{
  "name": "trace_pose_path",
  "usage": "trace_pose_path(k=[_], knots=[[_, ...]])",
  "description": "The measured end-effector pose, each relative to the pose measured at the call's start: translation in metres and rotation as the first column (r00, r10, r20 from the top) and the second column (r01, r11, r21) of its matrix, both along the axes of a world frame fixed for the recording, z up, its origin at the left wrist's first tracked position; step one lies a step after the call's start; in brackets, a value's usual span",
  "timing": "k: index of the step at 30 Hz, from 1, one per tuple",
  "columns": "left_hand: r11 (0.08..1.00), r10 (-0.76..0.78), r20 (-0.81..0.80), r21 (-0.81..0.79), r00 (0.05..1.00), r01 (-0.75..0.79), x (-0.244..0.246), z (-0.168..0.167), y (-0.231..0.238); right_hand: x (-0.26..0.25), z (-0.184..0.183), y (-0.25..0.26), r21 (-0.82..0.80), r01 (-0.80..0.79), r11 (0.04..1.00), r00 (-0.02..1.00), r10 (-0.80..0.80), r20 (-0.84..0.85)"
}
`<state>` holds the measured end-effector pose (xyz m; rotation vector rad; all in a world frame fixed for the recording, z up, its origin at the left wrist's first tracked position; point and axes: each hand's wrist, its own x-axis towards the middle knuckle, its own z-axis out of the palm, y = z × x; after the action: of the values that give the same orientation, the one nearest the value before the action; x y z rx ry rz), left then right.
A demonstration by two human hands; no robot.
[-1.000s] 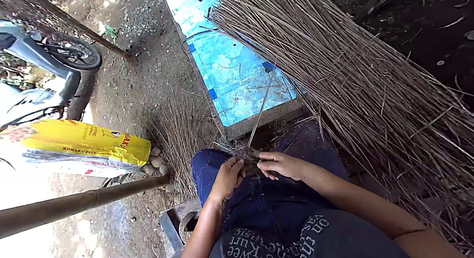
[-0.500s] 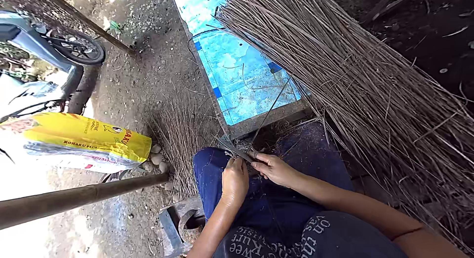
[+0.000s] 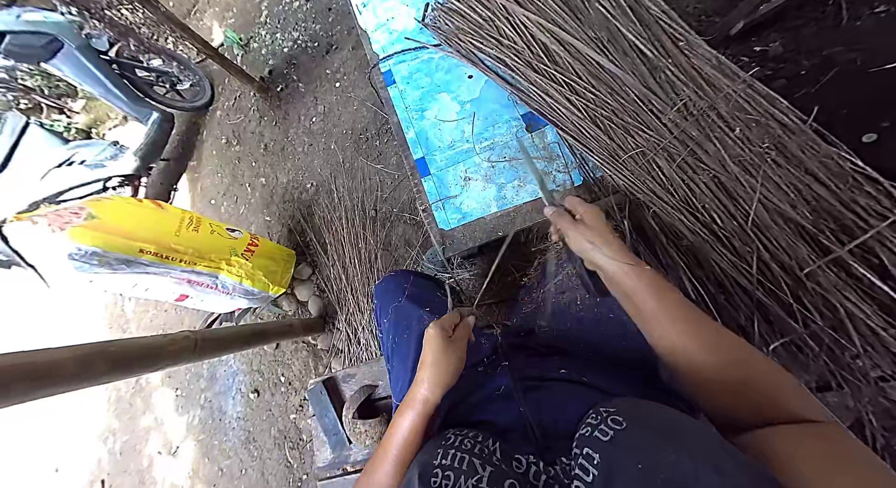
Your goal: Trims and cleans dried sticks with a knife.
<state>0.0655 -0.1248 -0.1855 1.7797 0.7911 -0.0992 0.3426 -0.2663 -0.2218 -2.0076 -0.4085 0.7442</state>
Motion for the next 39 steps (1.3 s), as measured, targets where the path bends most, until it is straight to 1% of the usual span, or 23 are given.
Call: trace_pose_path(k=[1, 3, 4, 5, 6, 7, 9, 11, 13, 14, 15, 17, 18, 20, 22, 24, 30, 32, 33, 35, 37, 38, 39], knots=[[0.999, 0.018, 0.009, -0.039, 1.0, -0.018, 0.004, -0.001, 0.001, -0.021, 0.024, 0.007, 0.003, -0.044, 0.999, 0.993, 0.044, -0.111], [0.999, 0.035, 0.02, -0.042, 0.999, -0.034, 0.014, -0.001, 0.0, -0.064, 0.044, 0.016, 0.058, -0.229, 0.972, 0.93, 0.236, -0.281], [0.999, 0.038, 0.02, -0.015, 0.999, -0.038, 0.018, -0.001, -0.001, -0.086, 0.044, 0.017, 0.1, -0.335, 0.937, 0.881, 0.349, -0.319], [0.999, 0.039, 0.017, 0.035, 0.999, -0.039, 0.021, -0.001, -0.003, -0.106, 0.04, 0.017, 0.14, -0.4, 0.906, 0.847, 0.424, -0.322], [0.994, 0.04, 0.023, 0.097, 0.999, -0.042, 0.022, -0.001, -0.005, -0.118, 0.037, 0.017, 0.174, -0.427, 0.887, 0.831, 0.461, -0.312], [0.988, 0.035, 0.038, 0.146, 0.999, -0.04, 0.021, -0.002, -0.005, -0.121, 0.036, 0.018, 0.189, -0.418, 0.889, 0.839, 0.457, -0.295], [0.983, -0.005, 0.057, 0.181, 0.998, -0.005, 0.014, -0.002, -0.004, -0.099, 0.033, 0.019, 0.178, -0.278, 0.944, 0.913, 0.317, -0.256], [0.988, -0.026, 0.064, 0.152, 0.998, 0.016, 0.004, 0.001, -0.004, -0.052, 0.015, 0.014, 0.161, -0.04, 0.986, 0.966, 0.08, -0.248], [0.998, -0.011, 0.074, 0.064, 0.997, 0.006, -0.002, 0.001, -0.003, -0.009, 0.001, 0.004, 0.181, 0.223, 0.958, 0.943, -0.165, -0.289], [1.0, 0.013, 0.069, -0.01, 0.998, -0.013, -0.001, 0.001, -0.002, 0.001, -0.001, 0.002, 0.188, 0.279, 0.942, 0.925, -0.211, -0.317], [0.994, 0.047, 0.053, -0.101, 0.998, -0.041, 0.002, 0.001, -0.002, 0.001, -0.002, 0.003, 0.205, 0.265, 0.942, 0.921, -0.184, -0.344], [0.959, 0.125, 0.019, -0.259, 0.992, -0.116, 0.008, 0.0, -0.002, -0.025, 0.002, 0.006, 0.235, 0.108, 0.966, 0.921, -0.008, -0.39], [0.942, 0.163, 0.023, -0.301, 0.986, -0.148, 0.012, -0.001, -0.002, -0.042, 0.005, 0.008, 0.254, 0.013, 0.967, 0.914, 0.092, -0.395], [0.916, 0.226, 0.039, -0.348, 0.973, -0.199, 0.02, -0.003, -0.002, -0.078, 0.009, 0.009, 0.303, -0.18, 0.936, 0.881, 0.291, -0.374], [0.882, 0.287, 0.035, -0.399, 0.957, -0.25, 0.025, -0.002, -0.004, -0.107, 0.013, 0.01, 0.345, -0.312, 0.885, 0.852, 0.421, -0.312], [0.856, 0.335, 0.043, -0.431, 0.941, -0.285, 0.028, 0.003, -0.006, -0.122, 0.013, 0.012, 0.377, -0.387, 0.842, 0.837, 0.492, -0.239], [0.814, 0.37, 0.103, -0.514, 0.923, -0.269, 0.023, 0.004, 0.0, -0.119, 0.005, 0.02, 0.435, -0.437, 0.787, 0.851, 0.519, -0.084], [0.812, 0.379, 0.119, -0.519, 0.918, -0.268, 0.02, 0.003, 0.001, -0.111, 0.006, 0.025, 0.404, -0.402, 0.822, 0.888, 0.457, -0.047], [0.816, 0.368, 0.124, -0.518, 0.921, -0.256, 0.018, 0.003, 0.0, -0.1, 0.006, 0.028, 0.378, -0.328, 0.866, 0.927, 0.373, -0.049], [0.822, 0.335, 0.122, -0.523, 0.934, -0.226, 0.013, 0.006, -0.004, -0.063, -0.003, 0.029, 0.319, -0.1, 0.943, 0.985, 0.138, -0.101], [0.807, 0.323, 0.088, -0.546, 0.942, -0.226, 0.01, 0.008, -0.008, -0.031, -0.012, 0.023, 0.28, 0.089, 0.956, 0.985, -0.042, -0.168], [0.793, 0.323, 0.064, -0.563, 0.944, -0.233, 0.011, 0.007, -0.008, -0.026, -0.011, 0.021, 0.276, 0.108, 0.955, 0.979, -0.054, -0.195], [0.775, 0.323, 0.036, -0.584, 0.946, -0.242, 0.013, 0.006, -0.006, -0.031, -0.004, 0.02, 0.274, 0.055, 0.96, 0.976, 0.006, -0.217]])
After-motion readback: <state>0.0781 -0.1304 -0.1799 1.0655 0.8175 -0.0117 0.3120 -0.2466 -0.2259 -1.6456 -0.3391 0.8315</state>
